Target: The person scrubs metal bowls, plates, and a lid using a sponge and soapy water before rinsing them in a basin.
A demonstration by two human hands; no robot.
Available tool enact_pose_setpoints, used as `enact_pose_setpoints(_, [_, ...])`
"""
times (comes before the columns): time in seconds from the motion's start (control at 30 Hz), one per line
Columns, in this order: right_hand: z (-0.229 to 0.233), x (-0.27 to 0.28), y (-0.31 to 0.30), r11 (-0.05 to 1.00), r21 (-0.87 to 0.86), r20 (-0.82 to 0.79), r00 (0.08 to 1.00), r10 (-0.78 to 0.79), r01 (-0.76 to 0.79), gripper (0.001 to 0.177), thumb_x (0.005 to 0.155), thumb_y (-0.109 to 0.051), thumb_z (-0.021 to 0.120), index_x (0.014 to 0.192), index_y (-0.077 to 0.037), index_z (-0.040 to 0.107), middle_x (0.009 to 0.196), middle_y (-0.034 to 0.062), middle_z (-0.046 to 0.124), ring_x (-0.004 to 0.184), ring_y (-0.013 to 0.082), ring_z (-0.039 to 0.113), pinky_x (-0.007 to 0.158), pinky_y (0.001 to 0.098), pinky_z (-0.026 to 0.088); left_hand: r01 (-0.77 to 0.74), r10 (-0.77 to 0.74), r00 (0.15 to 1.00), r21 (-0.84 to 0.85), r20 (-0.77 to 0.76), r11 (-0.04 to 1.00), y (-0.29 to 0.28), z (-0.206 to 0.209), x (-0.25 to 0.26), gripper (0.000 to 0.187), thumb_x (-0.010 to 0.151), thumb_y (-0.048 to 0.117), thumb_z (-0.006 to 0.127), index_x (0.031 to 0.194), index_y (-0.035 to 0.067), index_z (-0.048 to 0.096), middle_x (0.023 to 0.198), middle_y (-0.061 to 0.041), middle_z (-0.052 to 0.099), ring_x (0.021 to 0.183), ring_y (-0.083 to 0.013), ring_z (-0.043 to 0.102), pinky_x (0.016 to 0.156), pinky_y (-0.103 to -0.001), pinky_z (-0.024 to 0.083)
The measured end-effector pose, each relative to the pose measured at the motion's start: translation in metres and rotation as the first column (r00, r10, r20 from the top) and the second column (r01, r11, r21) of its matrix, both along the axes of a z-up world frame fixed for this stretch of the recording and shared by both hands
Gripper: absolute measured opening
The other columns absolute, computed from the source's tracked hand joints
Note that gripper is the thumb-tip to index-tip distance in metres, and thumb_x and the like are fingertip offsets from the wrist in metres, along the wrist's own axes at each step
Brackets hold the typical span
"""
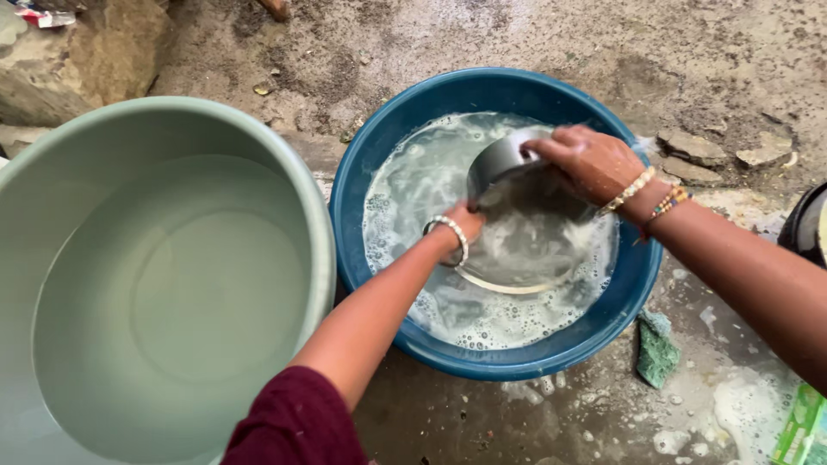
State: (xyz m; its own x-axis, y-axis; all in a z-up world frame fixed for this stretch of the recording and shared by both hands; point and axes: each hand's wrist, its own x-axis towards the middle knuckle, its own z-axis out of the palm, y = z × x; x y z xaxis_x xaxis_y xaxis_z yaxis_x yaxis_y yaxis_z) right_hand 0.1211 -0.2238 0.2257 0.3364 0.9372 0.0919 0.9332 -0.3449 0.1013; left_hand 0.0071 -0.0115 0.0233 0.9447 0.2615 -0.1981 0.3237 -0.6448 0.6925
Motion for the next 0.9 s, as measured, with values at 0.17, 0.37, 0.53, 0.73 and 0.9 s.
enact_pose_setpoints(0.17, [0.004,-0.048,-0.019,0.907,0.422,0.115,0.992,-0.048,-0.004,0.073,0.079,-0.017,0.075,0.146,-0.017,0.047,0.133,0.0267,0.058,0.120,0.0397,0.059,0.104,0.0483,0.052,-0.625,0.083,0.757,-0.683,-0.647,0.378,0.012,0.025,-0.021,0.032,0.096,0.019,0.052,0.123,0.001,0.051,0.092,-0.020,0.068,0.074,-0.0337,0.068,0.060,-0.046,0.065])
enact_pose_setpoints(0.37, [-0.048,-0.111,-0.059,0.992,-0.020,-0.056,0.991,0.122,-0.124,0.071,0.074,-0.026,0.078,0.140,-0.013,0.056,0.143,0.0143,0.057,0.135,0.0292,0.051,0.115,0.0524,0.033,-0.635,0.116,0.749,-0.656,-0.653,0.408,-0.017,0.072,-0.051,0.016,0.097,0.017,0.047,0.107,0.005,0.050,0.085,-0.023,0.071,0.059,-0.0323,0.068,0.050,-0.045,0.055])
enact_pose_setpoints(0.53, [-0.055,-0.073,-0.044,0.997,-0.081,-0.134,0.991,0.001,-0.012,0.019,0.085,-0.011,0.066,0.093,-0.026,0.076,0.118,-0.0011,0.077,0.120,0.0146,0.068,0.124,0.0510,0.030,-0.625,0.034,0.729,-0.644,-0.683,0.441,-0.009,0.086,0.031,0.022,0.097,0.017,0.045,0.100,-0.003,0.052,0.074,-0.019,0.061,0.047,-0.0298,0.059,0.041,-0.045,0.052])
enact_pose_setpoints(0.73, [-0.037,-0.075,-0.012,0.999,-0.040,-0.365,0.931,-0.029,0.016,0.017,0.086,-0.011,0.065,0.098,-0.019,0.075,0.084,0.0090,0.073,0.088,0.0286,0.071,0.085,0.0417,0.055,-0.682,-0.134,0.664,-0.670,-0.735,0.293,0.022,0.085,-0.023,0.036,0.096,0.021,0.042,0.113,-0.009,0.054,0.083,-0.027,0.069,0.047,-0.0252,0.062,0.041,-0.037,0.055])
enact_pose_setpoints(0.9, [-0.012,-0.081,-0.025,0.995,-0.083,-0.317,0.948,0.031,-0.060,0.008,0.080,-0.018,0.070,0.087,-0.018,0.073,0.073,0.0081,0.074,0.081,0.0307,0.072,0.079,0.0464,0.055,-0.695,-0.251,0.630,-0.677,-0.735,0.242,0.010,0.112,-0.033,0.045,0.106,0.028,0.040,0.128,-0.011,0.045,0.109,-0.030,0.068,0.064,-0.0291,0.069,0.055,-0.039,0.063])
